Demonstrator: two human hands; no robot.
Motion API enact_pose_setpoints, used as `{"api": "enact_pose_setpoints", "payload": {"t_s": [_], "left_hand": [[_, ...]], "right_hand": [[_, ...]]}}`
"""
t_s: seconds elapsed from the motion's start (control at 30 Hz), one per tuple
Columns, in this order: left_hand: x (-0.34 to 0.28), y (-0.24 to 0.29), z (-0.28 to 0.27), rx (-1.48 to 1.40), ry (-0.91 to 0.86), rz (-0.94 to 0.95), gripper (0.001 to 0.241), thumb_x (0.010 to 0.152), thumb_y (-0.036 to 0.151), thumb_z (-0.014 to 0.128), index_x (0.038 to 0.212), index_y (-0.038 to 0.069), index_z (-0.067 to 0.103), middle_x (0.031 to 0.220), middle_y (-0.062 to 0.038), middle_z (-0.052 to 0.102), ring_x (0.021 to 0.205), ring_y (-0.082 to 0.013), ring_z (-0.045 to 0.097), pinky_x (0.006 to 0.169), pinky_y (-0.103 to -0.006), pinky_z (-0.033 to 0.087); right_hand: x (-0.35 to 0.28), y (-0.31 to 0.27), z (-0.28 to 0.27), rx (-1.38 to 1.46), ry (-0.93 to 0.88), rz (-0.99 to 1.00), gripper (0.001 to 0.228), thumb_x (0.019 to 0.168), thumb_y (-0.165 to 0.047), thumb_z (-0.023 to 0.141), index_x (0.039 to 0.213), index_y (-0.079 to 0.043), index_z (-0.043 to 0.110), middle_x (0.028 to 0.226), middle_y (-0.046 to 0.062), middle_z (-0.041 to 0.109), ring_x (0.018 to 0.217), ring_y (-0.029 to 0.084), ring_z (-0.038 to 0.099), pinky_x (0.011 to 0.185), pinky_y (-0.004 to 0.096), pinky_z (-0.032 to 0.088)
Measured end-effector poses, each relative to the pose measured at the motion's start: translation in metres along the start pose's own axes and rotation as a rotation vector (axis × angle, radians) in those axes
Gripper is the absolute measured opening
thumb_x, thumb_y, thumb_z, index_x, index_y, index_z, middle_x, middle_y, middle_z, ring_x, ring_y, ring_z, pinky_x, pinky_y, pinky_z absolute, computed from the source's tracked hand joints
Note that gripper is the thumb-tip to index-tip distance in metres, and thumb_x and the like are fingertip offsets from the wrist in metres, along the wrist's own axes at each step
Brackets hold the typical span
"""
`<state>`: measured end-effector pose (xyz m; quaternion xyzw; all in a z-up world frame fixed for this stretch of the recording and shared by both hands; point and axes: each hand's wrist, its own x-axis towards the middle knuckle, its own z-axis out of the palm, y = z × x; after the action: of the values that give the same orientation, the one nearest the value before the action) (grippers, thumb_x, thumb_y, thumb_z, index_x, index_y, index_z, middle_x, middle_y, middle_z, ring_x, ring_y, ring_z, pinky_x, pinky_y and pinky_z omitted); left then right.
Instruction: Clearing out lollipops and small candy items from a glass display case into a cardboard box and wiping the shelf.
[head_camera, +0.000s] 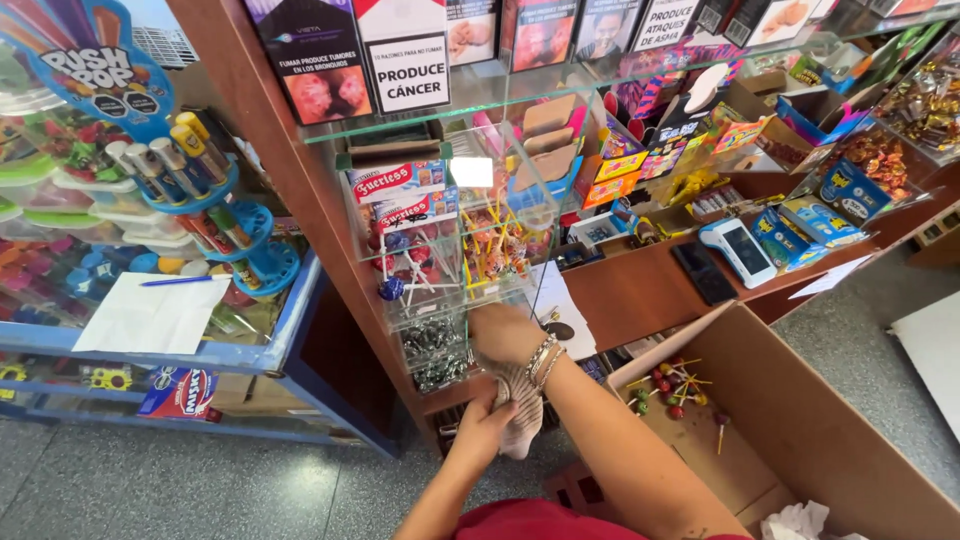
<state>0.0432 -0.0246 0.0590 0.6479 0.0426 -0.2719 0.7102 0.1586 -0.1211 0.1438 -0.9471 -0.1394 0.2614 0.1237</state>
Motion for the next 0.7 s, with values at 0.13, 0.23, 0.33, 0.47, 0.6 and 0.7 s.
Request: {"api": "enact_pose_setpoints", "payload": {"t_s": [0.13, 0.23, 0.33, 0.47, 0.6, 0.7], "left_hand": [[0.008, -0.009, -0.005, 0.02, 0.011, 0.039, 0.031, 0.093, 0.018, 0.058, 0.119, 0.007, 0.068, 0.118, -0.008, 0.074, 0.111, -0.0243, 0.068, 0.097, -0.0366, 0.047], [-0.006, 0.01, 0.002, -0.007, 0.065, -0.066, 0.039, 0.096, 0.016, 0.055, 0.134, 0.01, 0.065, 0.128, -0.008, 0.073, 0.119, -0.024, 0.068, 0.102, -0.0373, 0.047], [-0.013, 0.023, 0.008, -0.021, 0.13, -0.083, 0.055, 0.095, 0.017, 0.058, 0.149, 0.015, 0.055, 0.15, -0.003, 0.063, 0.141, -0.0229, 0.056, 0.115, -0.0407, 0.041], [-0.016, 0.027, 0.01, -0.113, 0.147, -0.107, 0.059, 0.093, 0.015, 0.06, 0.151, 0.013, 0.052, 0.153, -0.005, 0.061, 0.141, -0.0246, 0.056, 0.115, -0.0413, 0.041], [-0.014, 0.013, 0.011, -0.175, 0.146, -0.068, 0.051, 0.095, 0.013, 0.059, 0.146, 0.011, 0.057, 0.143, -0.009, 0.068, 0.131, -0.027, 0.064, 0.106, -0.041, 0.048], [-0.029, 0.021, 0.007, -0.206, 0.136, -0.066, 0.057, 0.091, 0.017, 0.058, 0.148, 0.012, 0.055, 0.145, -0.008, 0.067, 0.132, -0.0277, 0.064, 0.108, -0.0444, 0.048]], "right_hand": [[0.031, 0.016, 0.018, 0.071, 0.011, -0.029, 0.025, 0.087, 0.003, 0.043, 0.085, 0.001, 0.068, 0.078, 0.007, 0.064, 0.068, 0.02, 0.062, 0.055, 0.031, 0.052], [0.068, 0.036, 0.037, -0.009, 0.011, -0.065, 0.026, 0.098, -0.011, 0.044, 0.082, -0.006, 0.064, 0.078, 0.009, 0.064, 0.067, 0.024, 0.059, 0.06, 0.037, 0.05], [0.102, 0.049, 0.054, -0.073, 0.063, 0.052, 0.027, 0.105, -0.018, 0.046, 0.103, -0.004, 0.068, 0.097, 0.01, 0.07, 0.087, 0.027, 0.068, 0.076, 0.041, 0.06], [0.093, 0.03, 0.046, -0.456, 0.203, 0.047, 0.029, 0.081, -0.027, 0.076, 0.106, -0.012, 0.071, 0.121, 0.008, 0.062, 0.106, 0.025, 0.063, 0.081, 0.04, 0.059], [0.091, 0.019, 0.039, -0.647, 0.124, 0.144, 0.046, 0.075, -0.043, 0.086, 0.114, -0.022, 0.073, 0.128, 0.004, 0.062, 0.116, 0.023, 0.06, 0.087, 0.038, 0.058], [0.1, 0.023, 0.038, -0.594, 0.09, 0.131, 0.075, 0.07, -0.053, 0.09, 0.13, -0.015, 0.067, 0.142, 0.009, 0.054, 0.12, 0.024, 0.06, 0.086, 0.039, 0.06]]}}
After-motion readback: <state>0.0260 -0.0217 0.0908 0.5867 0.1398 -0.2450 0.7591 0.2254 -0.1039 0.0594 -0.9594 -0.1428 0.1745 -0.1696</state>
